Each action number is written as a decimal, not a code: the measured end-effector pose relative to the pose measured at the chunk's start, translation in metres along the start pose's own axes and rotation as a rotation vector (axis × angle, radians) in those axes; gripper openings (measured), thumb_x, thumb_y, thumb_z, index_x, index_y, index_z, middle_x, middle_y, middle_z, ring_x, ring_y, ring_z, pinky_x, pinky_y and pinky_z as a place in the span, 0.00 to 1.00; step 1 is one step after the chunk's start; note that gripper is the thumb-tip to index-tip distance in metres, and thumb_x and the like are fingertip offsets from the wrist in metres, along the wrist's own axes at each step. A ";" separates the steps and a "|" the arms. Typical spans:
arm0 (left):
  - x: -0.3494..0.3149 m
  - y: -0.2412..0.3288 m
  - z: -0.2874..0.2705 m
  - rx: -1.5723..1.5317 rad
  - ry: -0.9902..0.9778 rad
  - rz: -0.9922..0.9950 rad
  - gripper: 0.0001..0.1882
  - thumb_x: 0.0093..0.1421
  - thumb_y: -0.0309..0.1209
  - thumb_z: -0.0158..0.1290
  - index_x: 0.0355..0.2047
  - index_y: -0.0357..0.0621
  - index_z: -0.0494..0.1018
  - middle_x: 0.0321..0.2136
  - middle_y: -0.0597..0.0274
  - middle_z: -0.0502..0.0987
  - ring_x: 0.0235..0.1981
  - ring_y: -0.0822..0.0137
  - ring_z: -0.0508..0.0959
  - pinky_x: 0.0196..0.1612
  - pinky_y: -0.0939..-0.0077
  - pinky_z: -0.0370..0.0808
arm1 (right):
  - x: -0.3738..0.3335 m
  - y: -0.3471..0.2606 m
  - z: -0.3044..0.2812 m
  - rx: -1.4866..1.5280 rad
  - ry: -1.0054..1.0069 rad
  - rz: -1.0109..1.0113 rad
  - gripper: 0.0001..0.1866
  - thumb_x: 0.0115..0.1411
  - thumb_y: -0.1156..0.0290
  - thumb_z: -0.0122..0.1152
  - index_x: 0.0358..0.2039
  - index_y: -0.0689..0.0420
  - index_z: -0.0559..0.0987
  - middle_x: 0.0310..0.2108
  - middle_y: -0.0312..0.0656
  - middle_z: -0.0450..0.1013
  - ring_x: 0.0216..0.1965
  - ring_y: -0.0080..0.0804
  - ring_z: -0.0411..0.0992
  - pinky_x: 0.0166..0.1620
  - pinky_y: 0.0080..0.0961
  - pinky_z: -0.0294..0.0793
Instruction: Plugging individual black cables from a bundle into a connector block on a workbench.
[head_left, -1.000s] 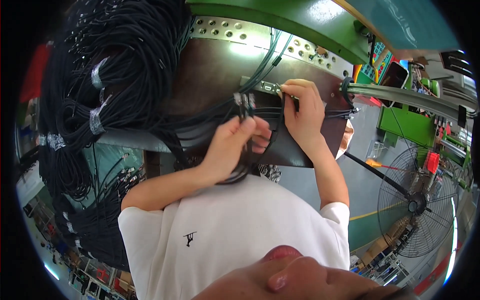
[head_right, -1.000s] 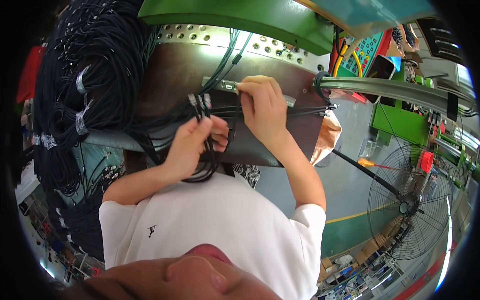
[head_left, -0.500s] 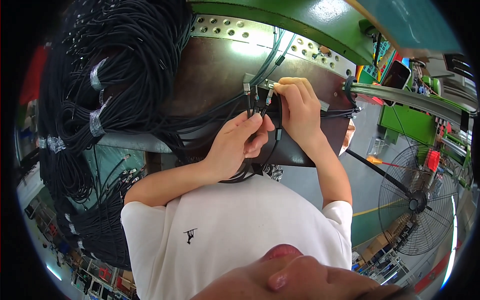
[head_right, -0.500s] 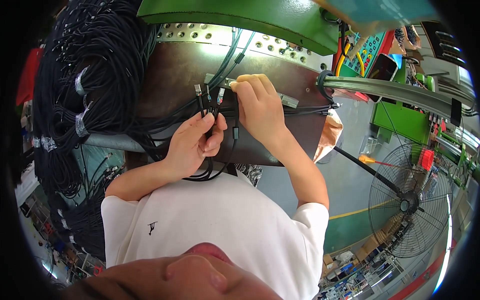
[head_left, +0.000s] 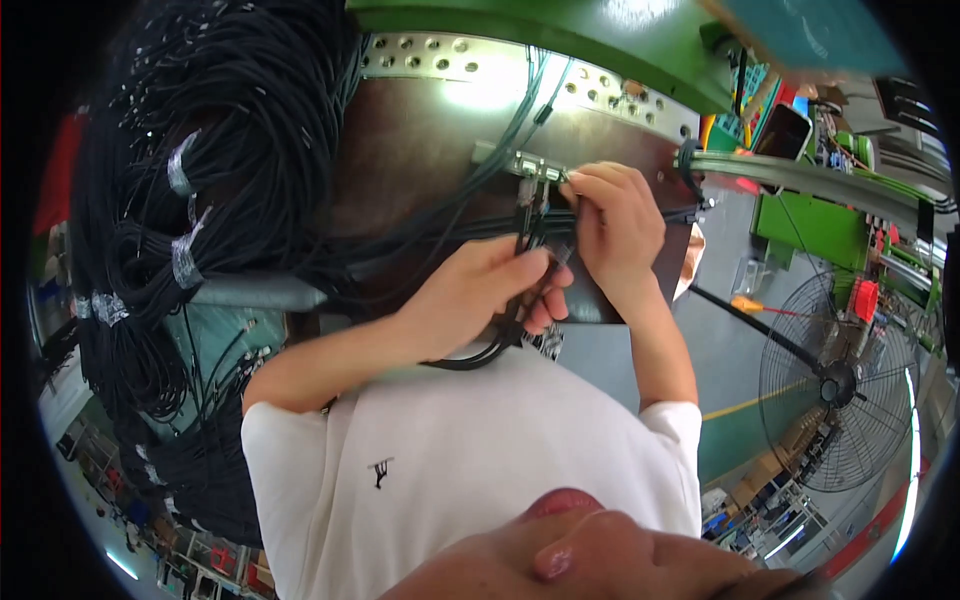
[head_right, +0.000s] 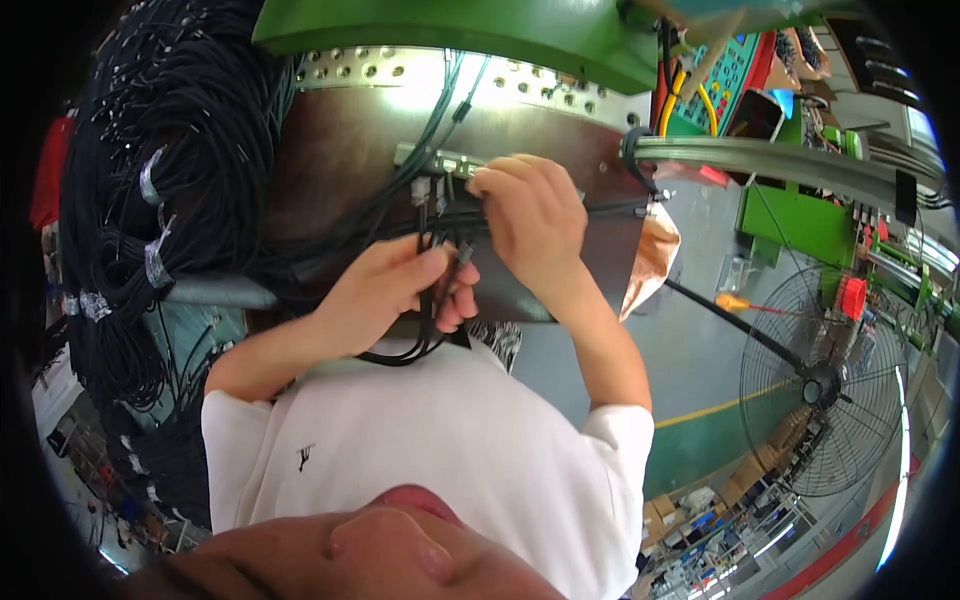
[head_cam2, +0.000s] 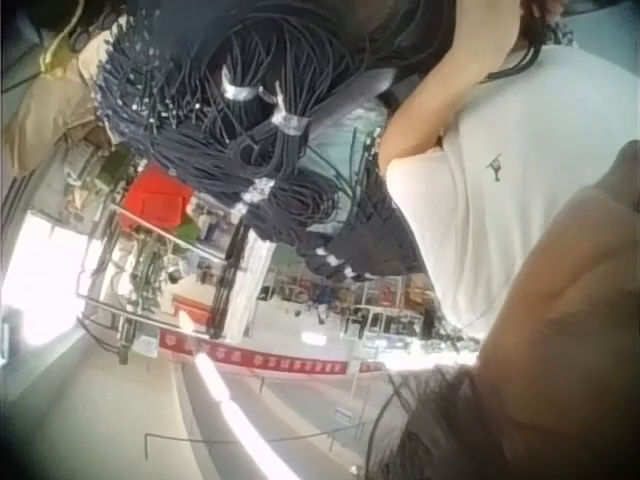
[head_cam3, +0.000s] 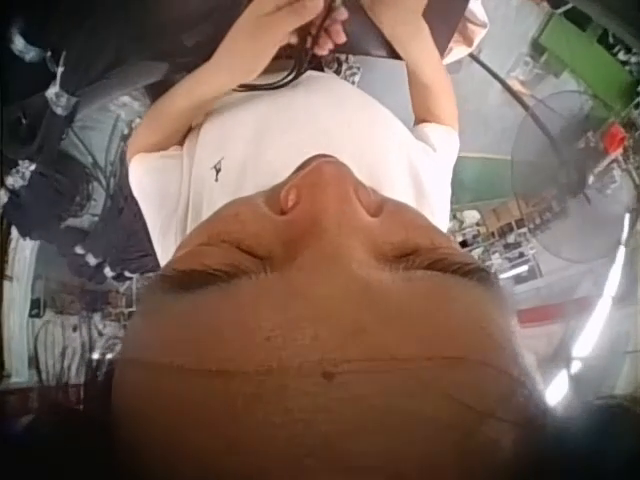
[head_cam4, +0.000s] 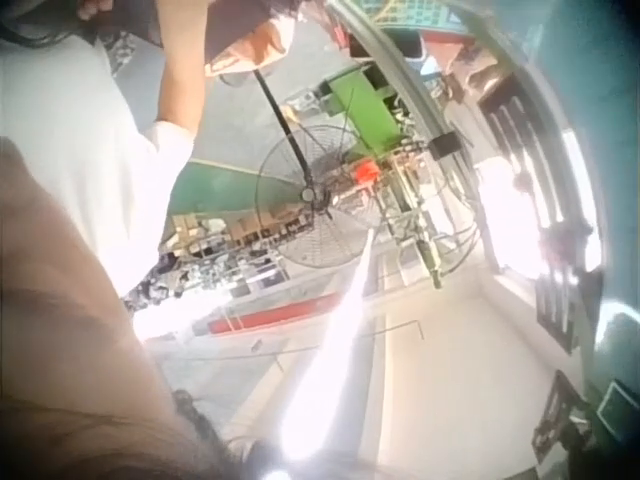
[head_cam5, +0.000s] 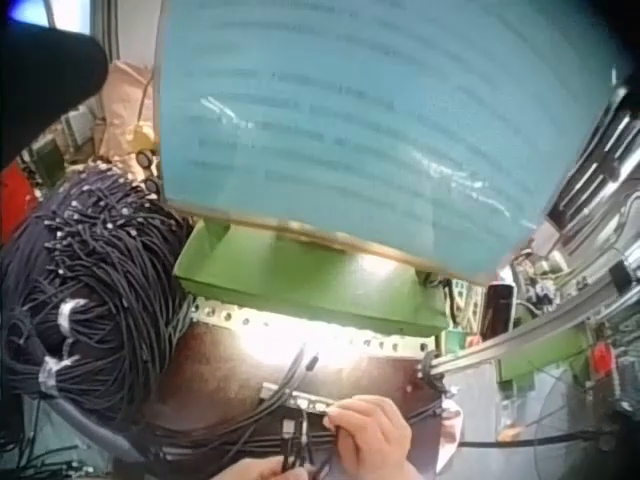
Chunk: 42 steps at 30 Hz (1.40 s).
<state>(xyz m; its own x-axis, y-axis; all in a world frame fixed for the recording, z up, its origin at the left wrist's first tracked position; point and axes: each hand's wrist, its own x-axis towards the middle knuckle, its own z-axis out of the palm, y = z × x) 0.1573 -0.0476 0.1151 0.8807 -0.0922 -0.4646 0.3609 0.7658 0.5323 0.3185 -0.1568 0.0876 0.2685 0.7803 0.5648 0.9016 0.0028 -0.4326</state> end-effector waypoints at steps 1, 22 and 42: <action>-0.001 -0.010 0.000 0.247 0.057 0.231 0.18 0.70 0.38 0.38 0.42 0.34 0.69 0.31 0.56 0.77 0.31 0.71 0.75 0.38 0.77 0.72 | -0.002 0.005 0.002 0.035 0.053 0.140 0.11 0.47 0.82 0.62 0.32 0.58 0.75 0.35 0.42 0.75 0.37 0.40 0.73 0.38 0.33 0.72; -0.001 0.009 0.017 0.228 -0.128 -0.110 0.20 0.69 0.39 0.38 0.46 0.32 0.68 0.30 0.52 0.78 0.29 0.69 0.77 0.36 0.77 0.75 | -0.010 -0.003 -0.020 -0.139 0.072 -0.114 0.13 0.44 0.76 0.61 0.33 0.59 0.74 0.35 0.43 0.73 0.37 0.41 0.70 0.40 0.32 0.70; 0.014 0.006 0.019 -0.156 0.067 0.023 0.12 0.67 0.37 0.38 0.36 0.43 0.67 0.17 0.73 0.58 0.16 0.82 0.54 0.17 0.86 0.50 | 0.001 0.001 -0.028 -0.298 -0.336 0.140 0.08 0.46 0.79 0.56 0.29 0.58 0.70 0.28 0.41 0.66 0.35 0.38 0.66 0.37 0.30 0.71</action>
<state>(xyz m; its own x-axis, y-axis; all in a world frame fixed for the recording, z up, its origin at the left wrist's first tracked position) 0.1777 -0.0562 0.1249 0.8636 -0.0350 -0.5030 0.2849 0.8569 0.4296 0.3288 -0.1735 0.1077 0.3138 0.9198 0.2358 0.9359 -0.2577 -0.2402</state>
